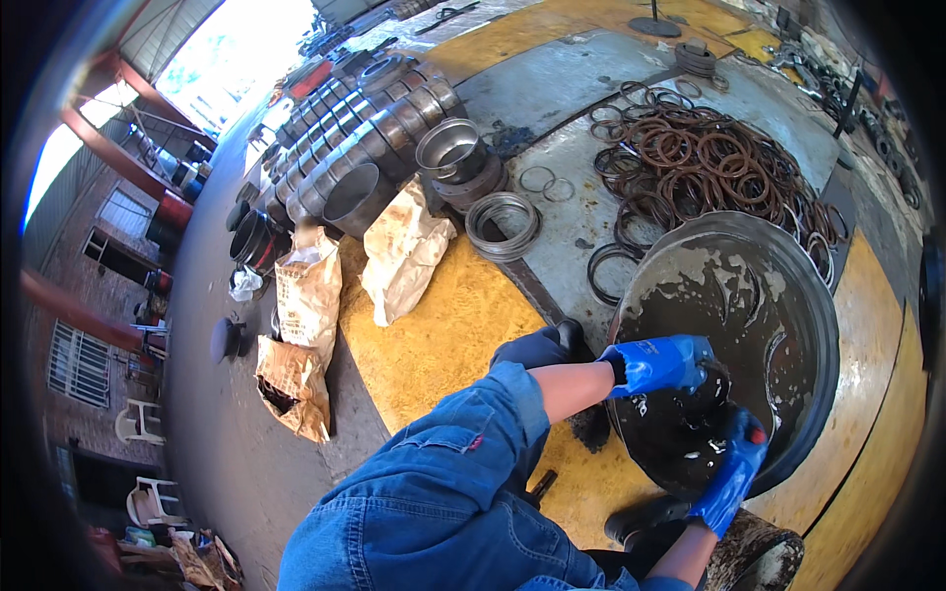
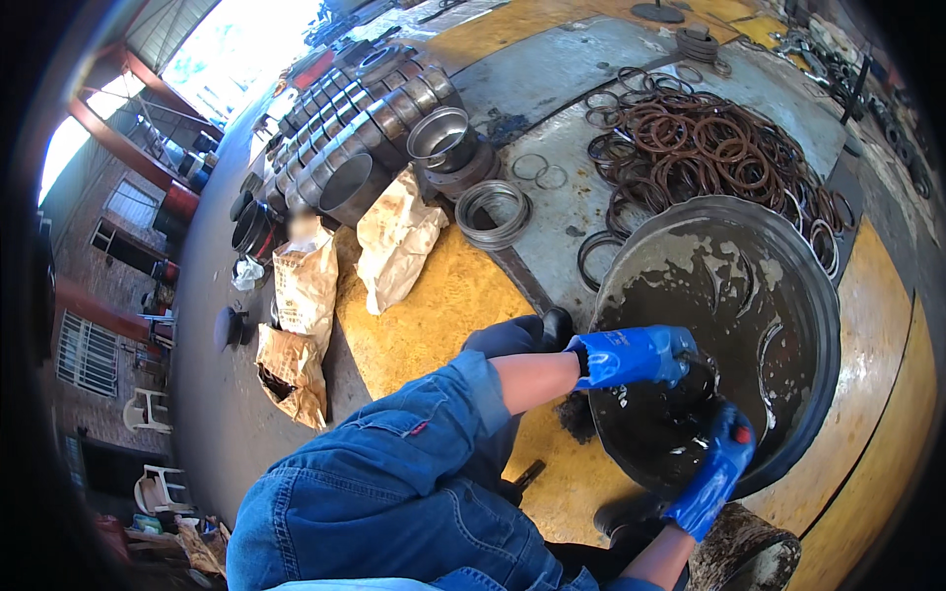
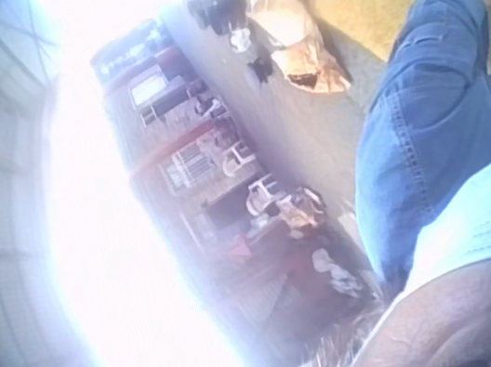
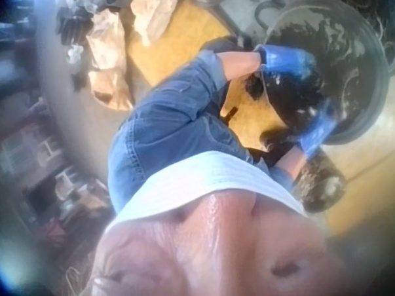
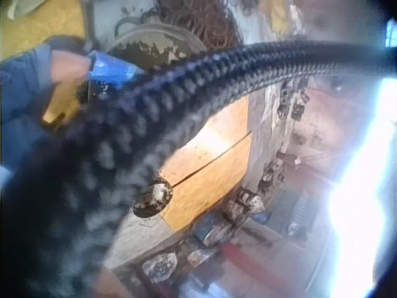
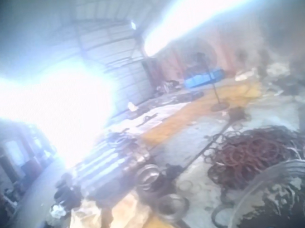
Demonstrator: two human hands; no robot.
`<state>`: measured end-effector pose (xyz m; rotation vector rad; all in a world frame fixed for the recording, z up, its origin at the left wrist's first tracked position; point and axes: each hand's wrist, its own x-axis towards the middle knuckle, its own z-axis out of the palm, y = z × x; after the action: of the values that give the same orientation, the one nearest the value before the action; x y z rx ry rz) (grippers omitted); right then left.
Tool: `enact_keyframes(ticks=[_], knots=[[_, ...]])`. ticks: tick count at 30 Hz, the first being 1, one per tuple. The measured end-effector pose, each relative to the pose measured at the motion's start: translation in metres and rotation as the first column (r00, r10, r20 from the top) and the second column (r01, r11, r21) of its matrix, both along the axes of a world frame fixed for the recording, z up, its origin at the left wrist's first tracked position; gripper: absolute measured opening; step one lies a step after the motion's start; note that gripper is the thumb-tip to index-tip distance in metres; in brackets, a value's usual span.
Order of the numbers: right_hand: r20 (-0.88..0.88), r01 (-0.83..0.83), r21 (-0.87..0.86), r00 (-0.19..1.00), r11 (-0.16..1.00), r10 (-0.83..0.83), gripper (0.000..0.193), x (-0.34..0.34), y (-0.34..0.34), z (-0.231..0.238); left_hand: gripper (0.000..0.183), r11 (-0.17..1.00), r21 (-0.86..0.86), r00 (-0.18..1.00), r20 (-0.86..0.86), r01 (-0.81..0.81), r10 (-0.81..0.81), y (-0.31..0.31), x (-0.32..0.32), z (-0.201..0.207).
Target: The person cleans metal rings using a brush in a basin of liquid. They scrub each ring individually, turning it over to clean all sides, and move the cleaned items within the basin.
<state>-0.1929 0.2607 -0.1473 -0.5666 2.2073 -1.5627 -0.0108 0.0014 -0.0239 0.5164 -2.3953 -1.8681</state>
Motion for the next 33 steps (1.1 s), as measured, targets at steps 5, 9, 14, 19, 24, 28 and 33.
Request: enact_keyframes(ticks=[5,9,14,19,24,28,33], knots=[[0.243,0.152,-0.076,0.961,0.985,-0.130,0.036,0.034,-0.023,0.065,0.023,0.946,0.279,0.986,0.079,-0.163,0.147,0.000,0.002,-0.006],[0.230,0.116,-0.259,0.972,0.959,-0.056,0.037,0.090,-0.061,0.101,0.022,0.916,0.391,0.968,-0.183,-0.092,0.175,0.015,0.007,-0.035],[0.195,0.149,-0.281,0.976,0.948,-0.096,0.039,0.107,-0.074,0.119,0.024,0.880,0.473,0.997,-0.034,-0.044,0.069,0.009,0.024,-0.015],[0.478,0.321,-0.501,0.877,0.804,-0.053,0.040,0.113,-0.077,0.168,0.025,0.927,0.375,0.964,-0.253,0.017,0.085,0.014,0.011,0.030],[0.472,0.301,-0.149,0.859,0.942,-0.200,0.032,0.109,-0.072,0.126,0.041,0.742,0.671,0.970,-0.166,-0.022,0.179,-0.020,0.033,0.005],[0.291,0.059,0.398,0.938,0.915,-0.187,0.035,0.069,-0.055,0.075,0.039,0.805,0.497,0.944,0.216,-0.325,0.248,-0.027,0.008,0.019],[0.143,0.009,0.246,0.989,0.969,-0.046,0.033,0.069,-0.056,0.131,0.037,0.782,0.537,0.943,0.269,-0.317,0.197,-0.025,0.007,0.010]])
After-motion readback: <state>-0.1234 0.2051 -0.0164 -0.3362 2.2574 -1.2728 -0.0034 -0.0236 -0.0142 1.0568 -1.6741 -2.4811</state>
